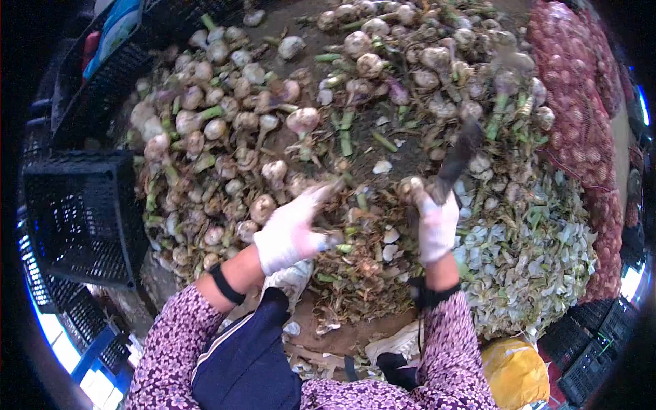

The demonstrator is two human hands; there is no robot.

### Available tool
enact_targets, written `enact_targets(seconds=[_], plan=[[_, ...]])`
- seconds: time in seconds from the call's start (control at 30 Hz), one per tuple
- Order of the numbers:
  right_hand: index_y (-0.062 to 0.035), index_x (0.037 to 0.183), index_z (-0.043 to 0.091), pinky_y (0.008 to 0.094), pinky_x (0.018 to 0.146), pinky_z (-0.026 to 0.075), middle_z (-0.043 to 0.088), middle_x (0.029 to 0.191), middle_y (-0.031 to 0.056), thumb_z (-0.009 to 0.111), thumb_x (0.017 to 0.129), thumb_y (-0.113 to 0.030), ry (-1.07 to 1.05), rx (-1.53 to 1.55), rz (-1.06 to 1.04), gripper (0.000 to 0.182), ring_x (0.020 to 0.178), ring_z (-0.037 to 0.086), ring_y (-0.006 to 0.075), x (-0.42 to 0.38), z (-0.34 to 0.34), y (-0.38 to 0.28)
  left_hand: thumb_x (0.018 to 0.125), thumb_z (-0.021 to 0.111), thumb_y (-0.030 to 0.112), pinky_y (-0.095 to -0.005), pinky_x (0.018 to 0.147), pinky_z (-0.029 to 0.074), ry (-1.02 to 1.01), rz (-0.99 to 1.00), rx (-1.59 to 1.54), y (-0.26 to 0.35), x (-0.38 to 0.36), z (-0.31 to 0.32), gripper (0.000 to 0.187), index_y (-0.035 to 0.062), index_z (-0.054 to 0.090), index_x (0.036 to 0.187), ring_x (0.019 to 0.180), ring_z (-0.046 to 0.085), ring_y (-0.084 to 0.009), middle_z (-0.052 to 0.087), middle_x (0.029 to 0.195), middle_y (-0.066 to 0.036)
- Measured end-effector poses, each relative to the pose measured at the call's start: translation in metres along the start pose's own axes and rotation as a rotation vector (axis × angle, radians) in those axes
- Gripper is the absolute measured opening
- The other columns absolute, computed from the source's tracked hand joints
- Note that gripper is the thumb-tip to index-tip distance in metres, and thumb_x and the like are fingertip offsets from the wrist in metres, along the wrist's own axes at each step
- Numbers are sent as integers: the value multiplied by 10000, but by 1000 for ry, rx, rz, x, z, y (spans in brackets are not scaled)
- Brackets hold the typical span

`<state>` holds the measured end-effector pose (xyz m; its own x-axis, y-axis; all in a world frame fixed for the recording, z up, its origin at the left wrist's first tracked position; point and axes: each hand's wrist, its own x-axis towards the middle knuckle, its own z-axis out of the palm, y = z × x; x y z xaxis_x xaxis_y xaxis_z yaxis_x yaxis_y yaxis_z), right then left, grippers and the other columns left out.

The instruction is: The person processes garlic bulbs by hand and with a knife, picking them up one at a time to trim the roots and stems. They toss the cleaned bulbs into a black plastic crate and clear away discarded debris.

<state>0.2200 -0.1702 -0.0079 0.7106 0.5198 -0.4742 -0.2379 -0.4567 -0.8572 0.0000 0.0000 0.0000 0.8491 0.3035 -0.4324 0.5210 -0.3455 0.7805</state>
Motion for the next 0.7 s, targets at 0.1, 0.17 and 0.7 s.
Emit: enact_targets(seconds=[0.1,0.17,0.7], plan=[[-4,1004,727,229,655,498,724,982,34,634,947,-141,-172,594,272,175,718,623,106,-51,61,-14,759,877,357,-358,1134,406,-5,83,-541,-12,14,16,989,13,369,1535,1338,511,-201,546,1466,-132],[-8,1029,715,265,743,508,711,969,17,679,948,-187,-188,607,241,200,816,618,89,-74,76,-1,746,898,362,-343,1088,451,-211,-126,-562,16,4,0,939,26,442,1495,1236,580,-167,636,1356,-107],[-99,908,609,457,679,519,613,824,132,707,699,-131,-430,-1008,-564,233,784,643,352,-87,28,-15,1066,459,227,-403,884,615,-32,123,-868,-18,-13,40,319,40,571,1299,1033,701,-241,684,1181,-105]])
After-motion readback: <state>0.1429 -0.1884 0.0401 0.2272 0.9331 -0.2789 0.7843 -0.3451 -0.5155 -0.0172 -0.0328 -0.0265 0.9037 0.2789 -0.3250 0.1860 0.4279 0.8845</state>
